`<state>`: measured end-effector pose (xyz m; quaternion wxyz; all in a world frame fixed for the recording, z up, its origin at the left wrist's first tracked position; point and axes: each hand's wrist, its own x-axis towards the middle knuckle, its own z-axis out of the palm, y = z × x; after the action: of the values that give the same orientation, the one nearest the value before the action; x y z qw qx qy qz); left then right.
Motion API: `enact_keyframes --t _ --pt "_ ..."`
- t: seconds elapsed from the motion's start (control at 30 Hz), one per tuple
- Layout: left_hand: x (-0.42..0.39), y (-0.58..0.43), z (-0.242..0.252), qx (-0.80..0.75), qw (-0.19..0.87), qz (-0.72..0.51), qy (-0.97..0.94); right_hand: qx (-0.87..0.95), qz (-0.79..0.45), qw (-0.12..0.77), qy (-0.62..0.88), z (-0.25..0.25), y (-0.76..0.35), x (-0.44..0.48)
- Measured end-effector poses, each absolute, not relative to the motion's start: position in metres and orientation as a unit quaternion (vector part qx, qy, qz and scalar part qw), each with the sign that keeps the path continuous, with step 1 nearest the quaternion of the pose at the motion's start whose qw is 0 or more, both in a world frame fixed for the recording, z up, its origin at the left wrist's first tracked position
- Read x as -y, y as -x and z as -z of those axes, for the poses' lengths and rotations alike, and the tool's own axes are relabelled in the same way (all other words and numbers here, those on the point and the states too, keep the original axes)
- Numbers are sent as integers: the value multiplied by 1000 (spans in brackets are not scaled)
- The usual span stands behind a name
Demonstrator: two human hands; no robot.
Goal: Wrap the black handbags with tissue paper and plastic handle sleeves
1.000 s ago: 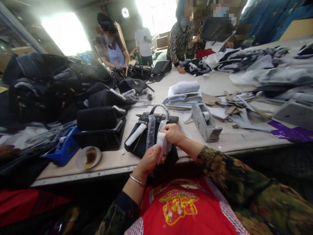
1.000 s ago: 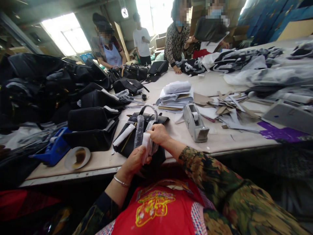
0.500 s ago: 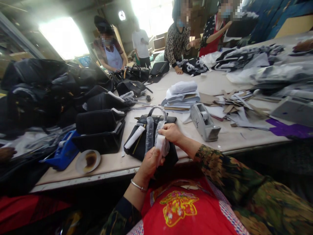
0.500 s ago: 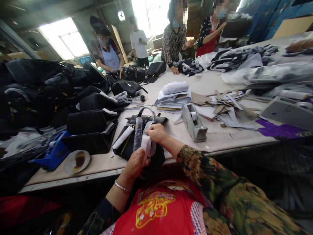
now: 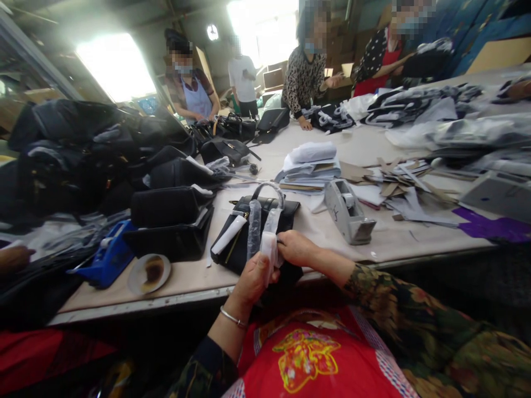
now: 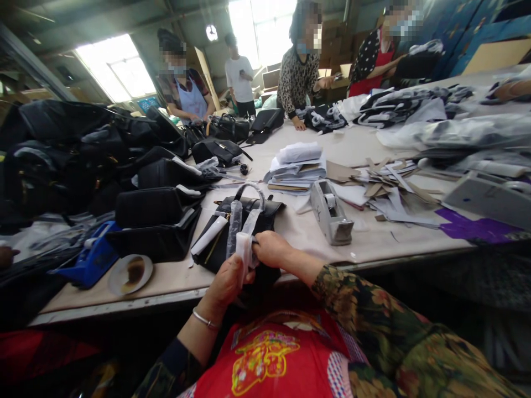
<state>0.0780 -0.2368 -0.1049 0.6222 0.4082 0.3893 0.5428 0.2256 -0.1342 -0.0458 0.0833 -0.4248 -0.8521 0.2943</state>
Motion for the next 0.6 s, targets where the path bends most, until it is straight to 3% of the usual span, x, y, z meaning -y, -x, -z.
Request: enact_keyframes --t 0.23,0.6 --pt "236 -80 96 -367 659 -559 -344 886 -180 96 417 54 -224 138" --pt "233 -84 93 -346 673 -599 -261 892 -137 181 392 85 -224 145"
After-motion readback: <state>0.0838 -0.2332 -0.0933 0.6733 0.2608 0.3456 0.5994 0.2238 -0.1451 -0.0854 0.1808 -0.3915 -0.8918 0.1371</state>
